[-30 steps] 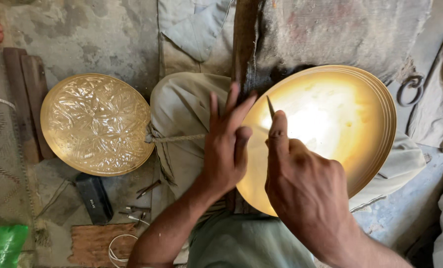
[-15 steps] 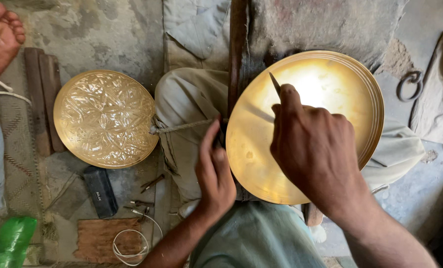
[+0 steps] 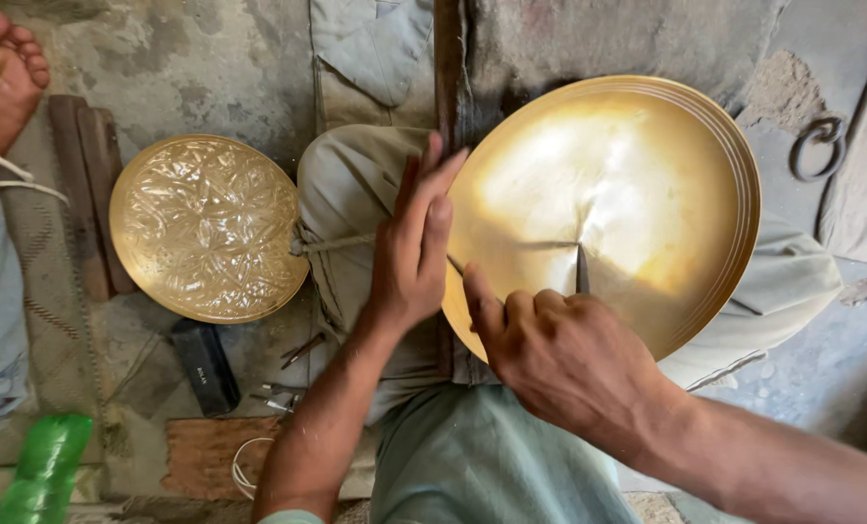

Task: The person sits on the floor holding a brass plate against a padded sandbag and uses a chisel with a wooden mallet to hammer decorative patterns into the metal. They rotate and reposition the plate, switch between a plain plate and a pre-embossed plate, and continue chiseling the ornamental design.

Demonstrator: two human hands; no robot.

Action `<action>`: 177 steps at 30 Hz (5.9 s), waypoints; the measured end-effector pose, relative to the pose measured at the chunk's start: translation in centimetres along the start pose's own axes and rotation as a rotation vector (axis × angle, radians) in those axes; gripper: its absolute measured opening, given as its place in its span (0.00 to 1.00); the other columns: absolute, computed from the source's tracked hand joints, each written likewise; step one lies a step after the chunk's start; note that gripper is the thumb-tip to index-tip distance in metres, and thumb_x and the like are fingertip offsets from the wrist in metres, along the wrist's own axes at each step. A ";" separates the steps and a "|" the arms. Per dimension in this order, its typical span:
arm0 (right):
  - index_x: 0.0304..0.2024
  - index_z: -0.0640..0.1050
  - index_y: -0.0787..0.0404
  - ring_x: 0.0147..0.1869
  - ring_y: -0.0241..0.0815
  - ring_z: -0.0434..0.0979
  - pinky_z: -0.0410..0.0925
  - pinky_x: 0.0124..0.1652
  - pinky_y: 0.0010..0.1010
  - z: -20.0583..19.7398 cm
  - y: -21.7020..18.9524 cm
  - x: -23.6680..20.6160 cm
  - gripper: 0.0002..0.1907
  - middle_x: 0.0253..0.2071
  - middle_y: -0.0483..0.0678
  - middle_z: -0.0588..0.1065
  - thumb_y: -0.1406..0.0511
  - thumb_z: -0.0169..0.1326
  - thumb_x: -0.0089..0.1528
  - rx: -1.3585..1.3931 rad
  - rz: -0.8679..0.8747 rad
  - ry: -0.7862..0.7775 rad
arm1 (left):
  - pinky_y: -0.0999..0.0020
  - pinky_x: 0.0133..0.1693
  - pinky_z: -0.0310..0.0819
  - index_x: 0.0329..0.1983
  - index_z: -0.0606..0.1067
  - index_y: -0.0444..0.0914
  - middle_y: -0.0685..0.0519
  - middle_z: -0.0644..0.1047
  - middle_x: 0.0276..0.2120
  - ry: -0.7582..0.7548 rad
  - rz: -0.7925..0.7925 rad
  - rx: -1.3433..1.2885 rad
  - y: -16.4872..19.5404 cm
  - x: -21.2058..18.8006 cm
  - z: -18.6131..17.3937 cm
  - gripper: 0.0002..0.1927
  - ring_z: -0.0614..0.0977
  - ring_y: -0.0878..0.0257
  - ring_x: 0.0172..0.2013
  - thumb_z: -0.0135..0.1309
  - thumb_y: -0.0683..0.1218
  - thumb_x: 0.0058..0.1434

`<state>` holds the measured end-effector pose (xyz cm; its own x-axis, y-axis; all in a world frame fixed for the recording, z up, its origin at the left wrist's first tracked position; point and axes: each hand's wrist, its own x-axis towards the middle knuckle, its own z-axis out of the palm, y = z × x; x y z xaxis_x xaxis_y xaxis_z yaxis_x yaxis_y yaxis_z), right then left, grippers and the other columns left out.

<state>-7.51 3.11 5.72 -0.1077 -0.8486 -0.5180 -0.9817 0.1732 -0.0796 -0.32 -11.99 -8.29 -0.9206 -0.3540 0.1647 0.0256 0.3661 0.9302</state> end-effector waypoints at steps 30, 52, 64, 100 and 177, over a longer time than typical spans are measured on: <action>0.66 0.72 0.68 0.33 0.36 0.71 0.68 0.31 0.30 11.0 5.7 -17.6 0.20 0.34 0.47 0.71 0.70 0.51 0.72 1.456 0.819 0.897 | 0.52 0.47 0.80 0.65 0.67 0.31 0.41 0.76 0.51 0.912 -1.028 -0.458 -2.1 -10.2 -7.3 0.27 0.79 0.49 0.46 0.50 0.54 0.70; 0.57 0.80 0.74 0.41 0.38 0.71 0.66 0.42 0.22 24.3 1.6 -26.8 0.10 0.43 0.57 0.79 0.74 0.58 0.74 0.918 1.226 1.133 | 0.52 0.34 0.66 0.35 0.68 0.26 0.38 0.71 0.28 0.883 -0.132 1.170 4.1 -8.9 -17.1 0.18 0.77 0.40 0.30 0.42 0.41 0.82; 0.51 0.77 0.64 0.46 0.40 0.69 0.65 0.48 0.33 23.5 7.5 -18.9 0.11 0.46 0.50 0.73 0.61 0.53 0.78 1.705 0.953 1.786 | 0.70 0.42 0.65 0.42 0.68 0.32 0.55 0.69 0.34 0.630 -0.054 0.175 3.9 -7.0 -12.9 0.20 0.67 0.68 0.37 0.48 0.52 0.87; 0.25 0.62 0.58 0.23 0.48 0.67 0.75 0.41 0.47 8.4 7.5 -3.7 0.30 0.17 0.48 0.59 0.50 0.49 0.77 1.920 0.089 1.425 | 0.60 0.46 0.71 0.57 0.75 0.35 0.49 0.74 0.49 0.260 0.100 0.568 8.1 -2.5 1.8 0.13 0.76 0.56 0.41 0.58 0.44 0.72; 0.46 0.66 0.64 0.19 0.43 0.64 0.71 0.28 0.45 9.5 5.6 0.0 0.04 0.20 0.55 0.63 0.69 0.45 0.78 1.615 -0.056 1.317 | 0.58 0.68 0.61 0.65 0.75 0.41 0.49 0.65 0.66 0.108 0.018 0.496 5.3 -2.3 2.3 0.14 0.69 0.53 0.65 0.57 0.41 0.78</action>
<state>-11.50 8.82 -2.83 -0.8286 -0.5108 0.2291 -0.0804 -0.2964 -0.9517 1.05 -7.22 -4.47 -0.8754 -0.4212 0.2371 -0.1710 0.7287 0.6631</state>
